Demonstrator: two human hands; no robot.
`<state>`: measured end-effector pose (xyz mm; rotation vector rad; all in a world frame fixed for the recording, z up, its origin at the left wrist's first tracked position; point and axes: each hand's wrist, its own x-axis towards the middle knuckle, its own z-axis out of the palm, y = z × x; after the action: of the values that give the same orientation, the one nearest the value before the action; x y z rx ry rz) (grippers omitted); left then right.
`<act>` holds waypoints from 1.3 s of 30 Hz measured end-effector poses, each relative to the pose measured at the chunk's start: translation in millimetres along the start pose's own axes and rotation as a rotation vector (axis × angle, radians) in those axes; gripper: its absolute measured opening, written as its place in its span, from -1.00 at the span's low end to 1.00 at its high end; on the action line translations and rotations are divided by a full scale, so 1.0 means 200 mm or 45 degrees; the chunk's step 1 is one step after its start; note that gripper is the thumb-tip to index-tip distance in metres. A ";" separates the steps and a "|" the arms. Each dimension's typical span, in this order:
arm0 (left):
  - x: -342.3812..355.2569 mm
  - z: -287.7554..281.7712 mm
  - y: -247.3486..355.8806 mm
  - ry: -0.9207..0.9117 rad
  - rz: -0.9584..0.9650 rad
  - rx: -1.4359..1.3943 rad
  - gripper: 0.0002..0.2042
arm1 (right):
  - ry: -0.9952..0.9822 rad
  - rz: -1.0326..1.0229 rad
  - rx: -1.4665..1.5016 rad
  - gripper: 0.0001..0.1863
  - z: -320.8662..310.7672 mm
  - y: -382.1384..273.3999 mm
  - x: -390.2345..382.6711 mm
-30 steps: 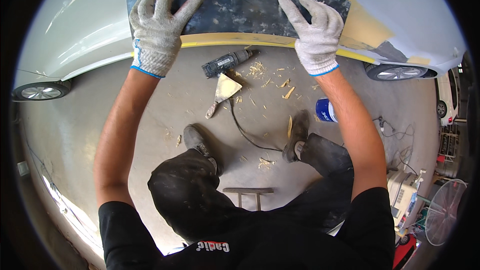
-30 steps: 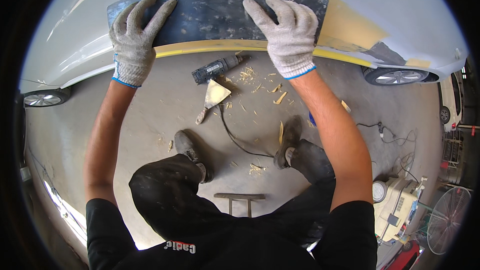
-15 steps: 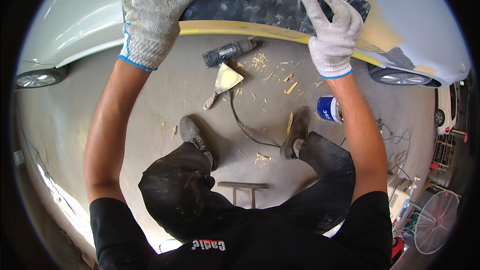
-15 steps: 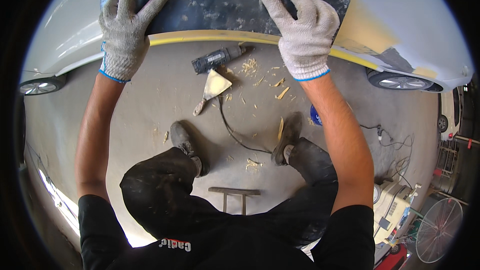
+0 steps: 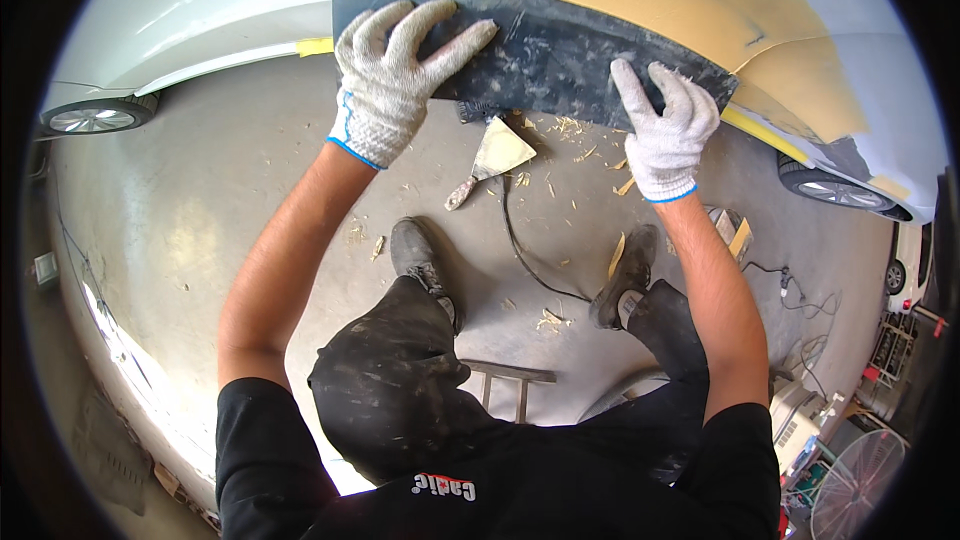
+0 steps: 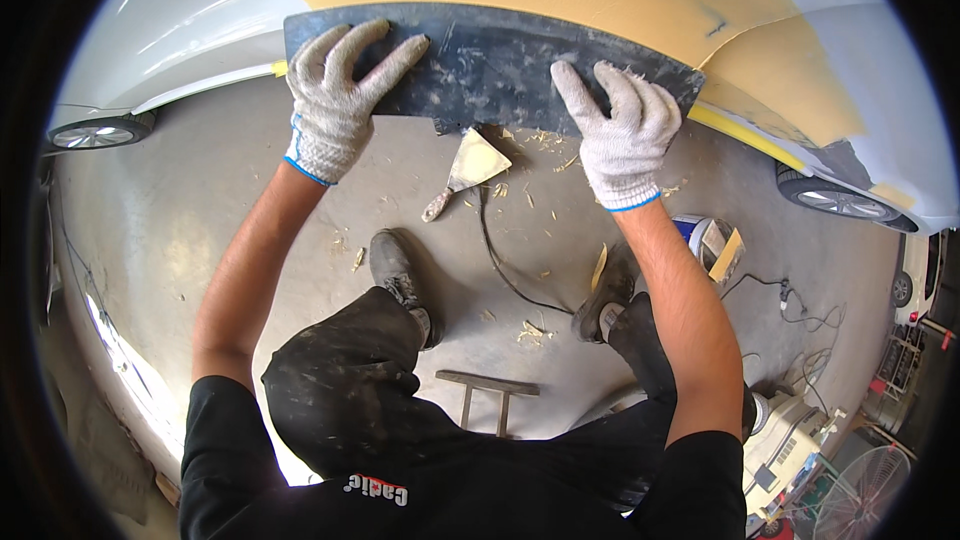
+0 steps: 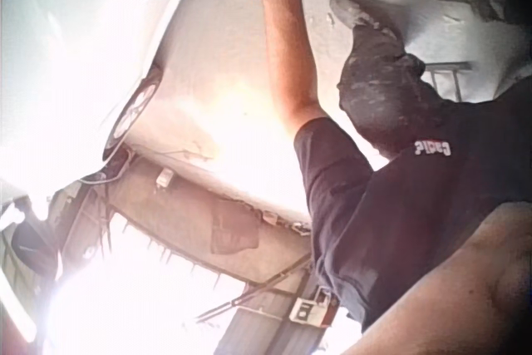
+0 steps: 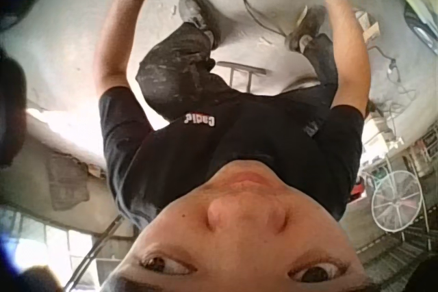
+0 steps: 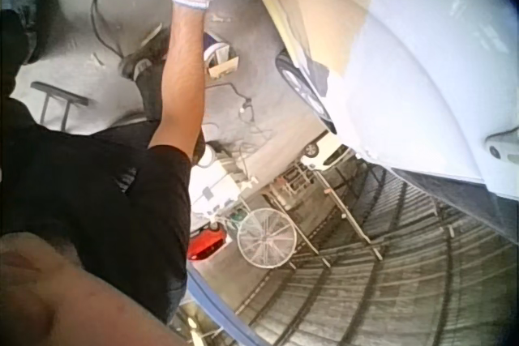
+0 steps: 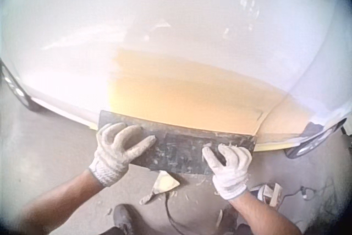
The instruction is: The person applies yellow body filler to a car's side panel using a small metal spreader and a larger flexible spreader. They smooth the filler across the surface and blend the edges.
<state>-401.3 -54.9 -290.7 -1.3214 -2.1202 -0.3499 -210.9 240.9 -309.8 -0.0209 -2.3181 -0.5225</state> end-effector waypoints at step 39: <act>0.45 -0.51 -0.02 -0.025 0.036 0.180 -0.14 | -0.033 -0.059 -0.047 -0.33 -0.55 0.37 0.45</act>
<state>-396.6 -44.8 -154.9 -1.2763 -2.0989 -0.1722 -189.2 255.1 -151.8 0.0087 -2.3391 -0.5915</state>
